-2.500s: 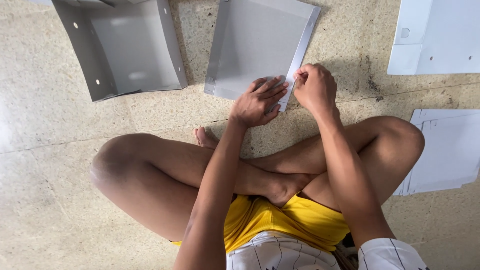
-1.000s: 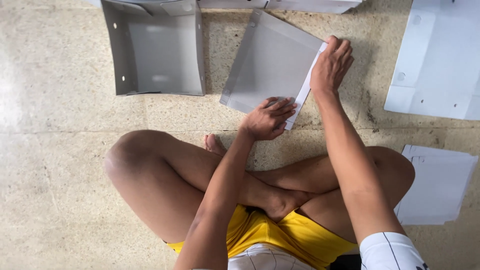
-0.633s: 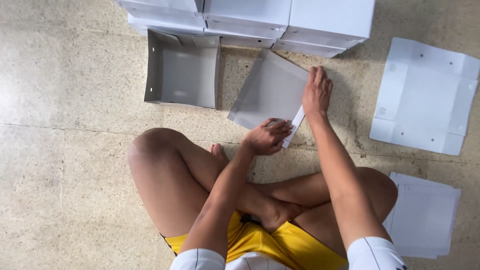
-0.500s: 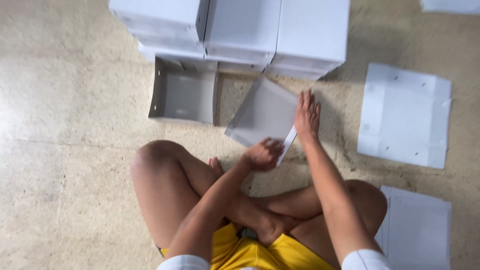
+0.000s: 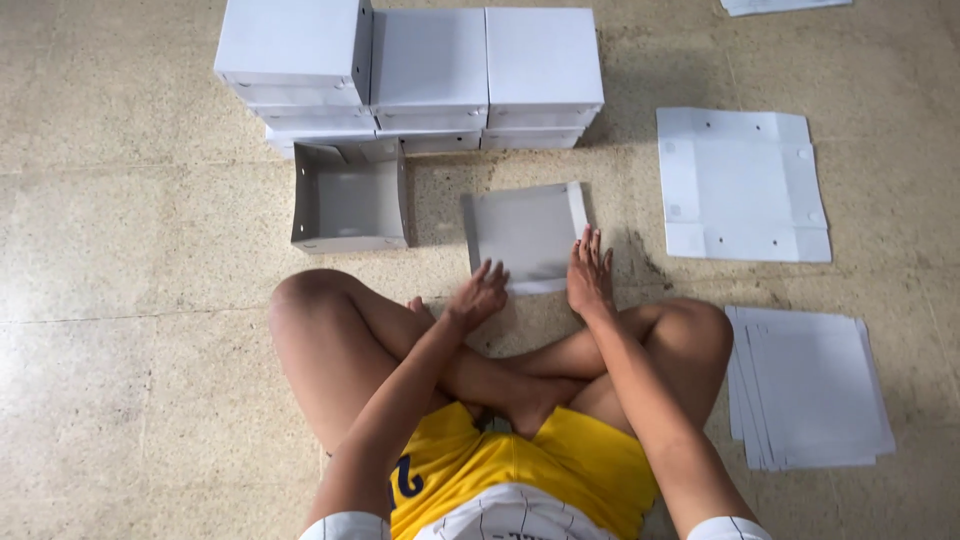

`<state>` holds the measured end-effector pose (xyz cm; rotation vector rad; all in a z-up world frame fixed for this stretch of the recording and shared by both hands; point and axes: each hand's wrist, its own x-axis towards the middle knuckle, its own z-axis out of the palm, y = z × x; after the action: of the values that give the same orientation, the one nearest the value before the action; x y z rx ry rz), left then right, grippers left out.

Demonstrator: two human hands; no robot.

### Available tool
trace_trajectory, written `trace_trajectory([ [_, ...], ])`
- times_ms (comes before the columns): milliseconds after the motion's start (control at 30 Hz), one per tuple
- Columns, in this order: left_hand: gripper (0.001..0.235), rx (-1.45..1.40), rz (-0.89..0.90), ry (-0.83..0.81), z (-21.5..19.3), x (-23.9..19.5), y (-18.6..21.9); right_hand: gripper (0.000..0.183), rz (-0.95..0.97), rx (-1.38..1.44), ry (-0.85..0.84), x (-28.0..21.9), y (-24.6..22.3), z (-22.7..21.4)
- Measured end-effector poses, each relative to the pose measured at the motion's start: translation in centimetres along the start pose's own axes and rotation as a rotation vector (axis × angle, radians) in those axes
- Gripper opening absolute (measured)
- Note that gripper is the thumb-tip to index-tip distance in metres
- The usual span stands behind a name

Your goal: The person sits cross-legged on the floor and assembles white cardboard boxes by hand. They fold the flaps of flat-packed box components and interlock the tabs to form the box structure. Completed boxes are stacked nearby while additional flat components are processed one at a time.

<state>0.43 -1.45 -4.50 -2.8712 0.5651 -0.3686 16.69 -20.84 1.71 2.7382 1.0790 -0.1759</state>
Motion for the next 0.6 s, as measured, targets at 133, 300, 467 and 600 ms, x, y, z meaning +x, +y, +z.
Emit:
trace_trajectory([
  [133, 0.032, -0.005, -0.336, -0.156, -9.5, 0.6, -1.1, 0.059, -0.018, 0.17, -0.043, -1.7, -1.3, 1.6],
  [300, 0.03, -0.281, -0.438, 0.037, -7.8, -0.2, -0.8, 0.048, -0.02, 0.17, 0.018, -3.3, -2.8, 0.3],
  [467, 0.03, -0.343, -0.449, -0.184, -5.1, 0.7, -0.1, 0.037, -0.162, 0.479, 0.142, -2.6, -3.4, 2.5],
  [600, 0.033, -0.369, -0.436, -0.254, -3.5, 1.2, -0.1, 0.035, -0.03, 0.692, 0.028, -3.0, -2.8, -5.0],
])
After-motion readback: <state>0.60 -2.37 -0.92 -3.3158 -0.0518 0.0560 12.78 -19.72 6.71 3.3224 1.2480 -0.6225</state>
